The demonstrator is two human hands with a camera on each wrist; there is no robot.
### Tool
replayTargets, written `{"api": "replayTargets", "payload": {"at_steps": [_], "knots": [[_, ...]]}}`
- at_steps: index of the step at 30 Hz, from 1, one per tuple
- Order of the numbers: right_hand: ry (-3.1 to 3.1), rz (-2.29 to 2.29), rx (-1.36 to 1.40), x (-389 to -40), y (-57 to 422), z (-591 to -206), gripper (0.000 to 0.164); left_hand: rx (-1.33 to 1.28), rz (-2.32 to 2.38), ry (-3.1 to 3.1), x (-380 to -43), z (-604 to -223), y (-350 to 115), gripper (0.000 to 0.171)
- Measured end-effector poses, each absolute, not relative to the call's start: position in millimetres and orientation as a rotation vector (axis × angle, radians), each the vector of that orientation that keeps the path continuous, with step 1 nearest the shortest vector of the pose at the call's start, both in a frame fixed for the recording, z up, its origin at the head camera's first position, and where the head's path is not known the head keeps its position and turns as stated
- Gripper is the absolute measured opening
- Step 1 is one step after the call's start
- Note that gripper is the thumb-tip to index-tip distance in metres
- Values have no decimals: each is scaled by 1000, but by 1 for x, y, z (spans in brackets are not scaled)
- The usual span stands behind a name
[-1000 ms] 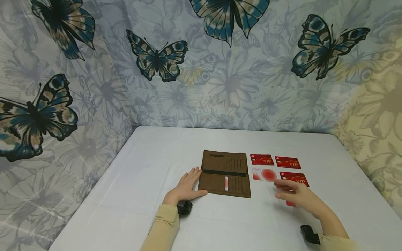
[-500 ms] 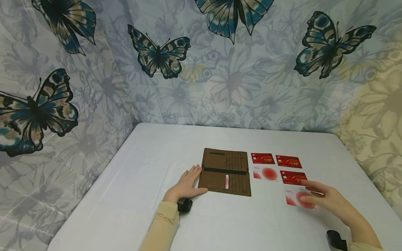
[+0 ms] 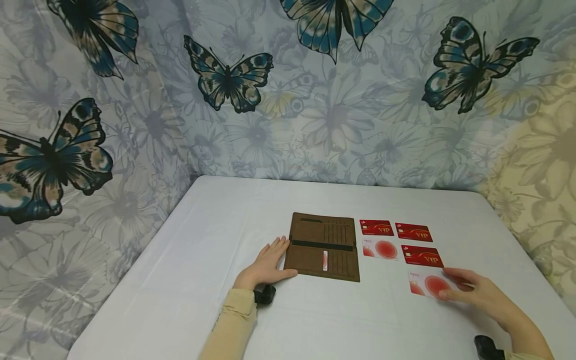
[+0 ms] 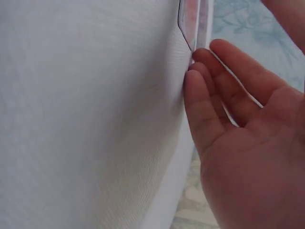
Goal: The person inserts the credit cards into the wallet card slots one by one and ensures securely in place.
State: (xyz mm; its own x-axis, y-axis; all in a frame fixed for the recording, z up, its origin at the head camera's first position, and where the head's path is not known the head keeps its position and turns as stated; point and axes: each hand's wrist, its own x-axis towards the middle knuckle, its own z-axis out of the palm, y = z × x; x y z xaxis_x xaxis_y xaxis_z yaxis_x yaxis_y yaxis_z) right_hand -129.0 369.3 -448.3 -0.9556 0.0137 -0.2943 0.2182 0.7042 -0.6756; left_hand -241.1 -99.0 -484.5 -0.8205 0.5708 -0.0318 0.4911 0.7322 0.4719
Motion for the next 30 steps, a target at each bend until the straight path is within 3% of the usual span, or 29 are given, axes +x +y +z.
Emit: {"api": "replayTargets", "payload": {"at_steps": [17, 30], "knots": [[2689, -1042, 141, -130, 377, -455, 68, 863, 696, 2751, -241, -482, -98, 85], [2728, -961, 198, -138, 379, -459, 80, 864, 695, 2754, -240, -482, -98, 85]]}}
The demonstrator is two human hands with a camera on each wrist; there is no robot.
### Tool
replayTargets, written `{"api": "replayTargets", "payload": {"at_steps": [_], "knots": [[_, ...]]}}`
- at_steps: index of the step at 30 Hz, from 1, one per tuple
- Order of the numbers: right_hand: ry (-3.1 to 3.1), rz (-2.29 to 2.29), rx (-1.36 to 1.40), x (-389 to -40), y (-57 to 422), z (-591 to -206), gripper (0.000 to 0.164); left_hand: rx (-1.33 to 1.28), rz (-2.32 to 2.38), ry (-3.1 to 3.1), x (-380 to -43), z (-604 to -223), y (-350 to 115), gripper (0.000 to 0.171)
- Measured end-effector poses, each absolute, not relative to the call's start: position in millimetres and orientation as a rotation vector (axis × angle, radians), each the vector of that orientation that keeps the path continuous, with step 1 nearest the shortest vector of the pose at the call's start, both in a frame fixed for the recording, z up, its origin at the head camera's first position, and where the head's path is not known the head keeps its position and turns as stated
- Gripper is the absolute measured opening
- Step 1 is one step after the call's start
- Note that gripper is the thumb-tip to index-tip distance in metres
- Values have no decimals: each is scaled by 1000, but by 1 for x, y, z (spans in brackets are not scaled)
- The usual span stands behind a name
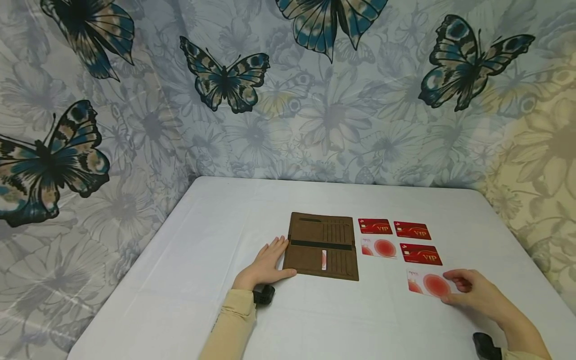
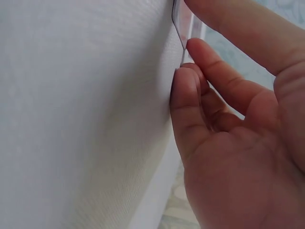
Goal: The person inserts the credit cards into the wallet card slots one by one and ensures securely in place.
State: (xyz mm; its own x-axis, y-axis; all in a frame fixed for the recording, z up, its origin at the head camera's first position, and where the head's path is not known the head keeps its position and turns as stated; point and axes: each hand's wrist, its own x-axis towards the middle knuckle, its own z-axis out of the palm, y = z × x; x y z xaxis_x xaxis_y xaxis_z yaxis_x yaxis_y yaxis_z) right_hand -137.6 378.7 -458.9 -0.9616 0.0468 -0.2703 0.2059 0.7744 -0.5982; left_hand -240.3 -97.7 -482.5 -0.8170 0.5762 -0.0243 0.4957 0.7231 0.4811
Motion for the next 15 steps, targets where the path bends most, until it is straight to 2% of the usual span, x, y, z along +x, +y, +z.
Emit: {"api": "replayTargets", "payload": {"at_steps": [15], "knots": [[2766, -956, 183, -139, 376, -458, 73, 859, 705, 2750, -239, -482, -98, 86]]}}
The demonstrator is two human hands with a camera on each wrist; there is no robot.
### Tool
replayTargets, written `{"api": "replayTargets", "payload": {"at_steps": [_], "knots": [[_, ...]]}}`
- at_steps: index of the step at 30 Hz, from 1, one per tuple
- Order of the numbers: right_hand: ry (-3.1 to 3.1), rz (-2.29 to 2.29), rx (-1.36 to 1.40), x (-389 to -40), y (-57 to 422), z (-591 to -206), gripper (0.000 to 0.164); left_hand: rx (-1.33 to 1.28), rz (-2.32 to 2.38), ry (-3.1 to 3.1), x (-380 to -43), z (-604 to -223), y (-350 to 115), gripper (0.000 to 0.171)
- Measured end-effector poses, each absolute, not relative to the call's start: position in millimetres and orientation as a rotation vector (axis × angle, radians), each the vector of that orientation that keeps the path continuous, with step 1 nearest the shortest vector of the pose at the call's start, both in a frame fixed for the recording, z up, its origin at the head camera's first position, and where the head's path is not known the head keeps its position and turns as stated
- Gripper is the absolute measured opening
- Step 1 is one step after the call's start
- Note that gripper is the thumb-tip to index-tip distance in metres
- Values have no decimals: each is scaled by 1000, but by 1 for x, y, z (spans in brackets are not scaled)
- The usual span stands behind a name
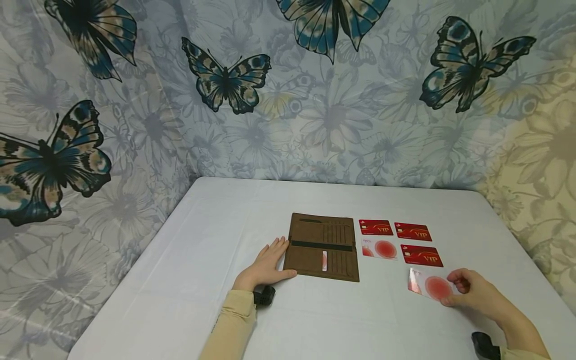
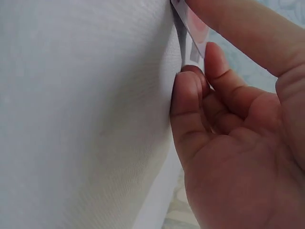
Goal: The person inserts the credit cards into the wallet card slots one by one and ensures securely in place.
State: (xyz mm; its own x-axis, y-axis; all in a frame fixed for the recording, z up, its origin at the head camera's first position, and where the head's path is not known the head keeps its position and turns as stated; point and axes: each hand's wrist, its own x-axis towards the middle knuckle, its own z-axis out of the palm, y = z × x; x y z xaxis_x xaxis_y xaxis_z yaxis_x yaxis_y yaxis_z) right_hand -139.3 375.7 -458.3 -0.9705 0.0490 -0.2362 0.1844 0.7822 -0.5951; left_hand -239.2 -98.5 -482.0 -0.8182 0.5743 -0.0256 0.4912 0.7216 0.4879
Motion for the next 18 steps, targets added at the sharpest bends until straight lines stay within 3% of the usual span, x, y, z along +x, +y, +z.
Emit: {"api": "replayTargets", "payload": {"at_steps": [18], "knots": [[2653, -1154, 210, -131, 366, -449, 61, 863, 716, 2752, -239, -483, -100, 86]]}}
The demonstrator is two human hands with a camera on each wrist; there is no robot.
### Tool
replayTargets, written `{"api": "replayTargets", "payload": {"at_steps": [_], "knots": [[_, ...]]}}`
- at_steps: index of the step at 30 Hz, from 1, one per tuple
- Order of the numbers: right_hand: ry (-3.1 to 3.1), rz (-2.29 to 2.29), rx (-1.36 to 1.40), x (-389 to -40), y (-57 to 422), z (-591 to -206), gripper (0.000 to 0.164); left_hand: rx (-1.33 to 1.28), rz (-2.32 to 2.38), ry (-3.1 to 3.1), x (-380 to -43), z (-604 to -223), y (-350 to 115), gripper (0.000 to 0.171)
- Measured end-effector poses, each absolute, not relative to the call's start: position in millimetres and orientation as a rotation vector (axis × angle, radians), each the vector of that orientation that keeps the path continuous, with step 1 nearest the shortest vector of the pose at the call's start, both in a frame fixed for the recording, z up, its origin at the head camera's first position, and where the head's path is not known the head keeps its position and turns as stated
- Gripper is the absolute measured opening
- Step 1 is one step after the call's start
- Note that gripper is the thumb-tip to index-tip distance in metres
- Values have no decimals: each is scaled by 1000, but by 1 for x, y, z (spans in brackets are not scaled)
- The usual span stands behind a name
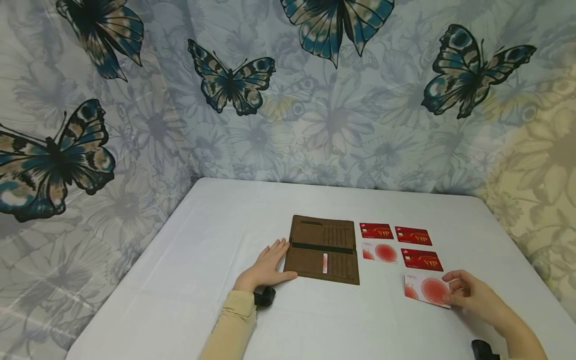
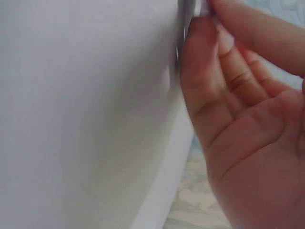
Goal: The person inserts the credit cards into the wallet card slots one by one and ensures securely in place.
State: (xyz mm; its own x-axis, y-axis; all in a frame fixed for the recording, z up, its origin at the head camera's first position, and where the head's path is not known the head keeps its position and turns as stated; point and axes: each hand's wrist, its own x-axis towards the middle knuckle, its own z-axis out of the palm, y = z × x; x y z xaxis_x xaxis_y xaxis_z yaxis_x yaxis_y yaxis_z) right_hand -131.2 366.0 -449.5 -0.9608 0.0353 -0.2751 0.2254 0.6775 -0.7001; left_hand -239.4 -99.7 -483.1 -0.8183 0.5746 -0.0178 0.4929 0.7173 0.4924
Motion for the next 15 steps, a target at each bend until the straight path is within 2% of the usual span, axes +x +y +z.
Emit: {"api": "replayTargets", "payload": {"at_steps": [4, 15], "knots": [[2597, -1211, 209, -127, 358, -445, 57, 861, 697, 2754, -240, -483, -100, 86], [2615, -1446, -35, -126, 333, -420, 44, 858, 688, 2761, -241, -485, -100, 86]]}}
